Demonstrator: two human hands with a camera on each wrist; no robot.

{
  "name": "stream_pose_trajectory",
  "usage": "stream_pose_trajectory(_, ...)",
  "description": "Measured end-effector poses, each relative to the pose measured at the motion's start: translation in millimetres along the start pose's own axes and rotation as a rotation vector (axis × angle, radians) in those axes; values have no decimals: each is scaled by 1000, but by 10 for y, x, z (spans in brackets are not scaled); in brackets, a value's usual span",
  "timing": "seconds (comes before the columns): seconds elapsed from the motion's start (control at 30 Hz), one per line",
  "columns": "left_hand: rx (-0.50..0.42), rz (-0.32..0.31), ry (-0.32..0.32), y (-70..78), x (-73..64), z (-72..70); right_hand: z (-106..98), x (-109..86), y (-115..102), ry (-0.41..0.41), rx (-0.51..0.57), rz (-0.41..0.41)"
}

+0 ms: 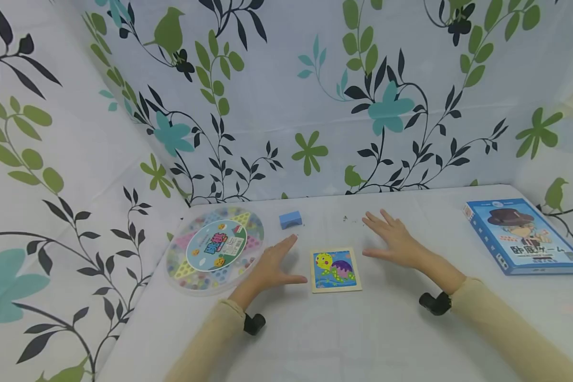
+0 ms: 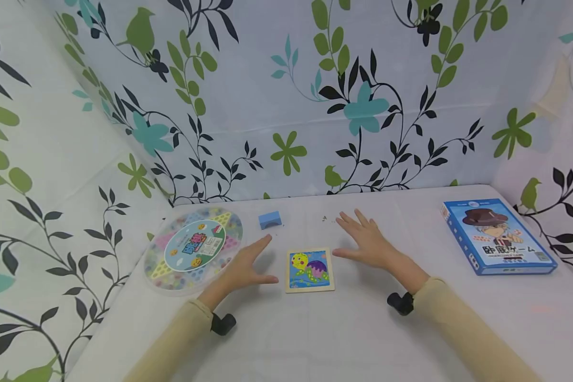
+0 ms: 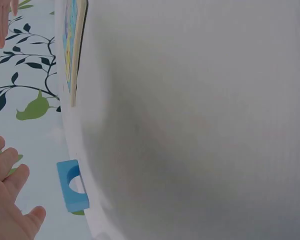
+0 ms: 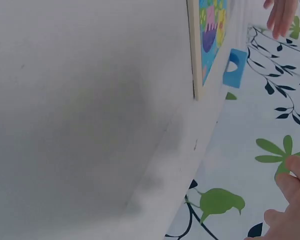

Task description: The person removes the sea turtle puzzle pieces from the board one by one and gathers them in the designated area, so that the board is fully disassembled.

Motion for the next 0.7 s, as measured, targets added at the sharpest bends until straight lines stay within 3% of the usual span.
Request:
stream_pose_trajectory(0.1,-96,-19,39,0,-18,23,11,15,-59,17,25,-7)
stream_pose_trajectory(0.27,-283,-128,87,-75,-72,94,75,48,-120,21,80,2)
stream_pose_trajectory(0.37,-361,-157,125,-89,-107,118,127,68,-142,24,134,8)
stream_pose_trajectory(0.6,-479,-93,185,-49,-120,183,250,113,-222,36,253,44)
stream_pose_trajectory(0.7,-577,-79,198,33,-153,140,325,134,-248,46,302,74)
Point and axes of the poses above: each hand's wrist, its own x-axis towards the middle knuckle, its own z-axis out of the palm, y = z × x, the point moved 10 cm from there along x, towards the middle knuckle, and after that the axes turned 3 degrees about z, right-handed, at the moved point
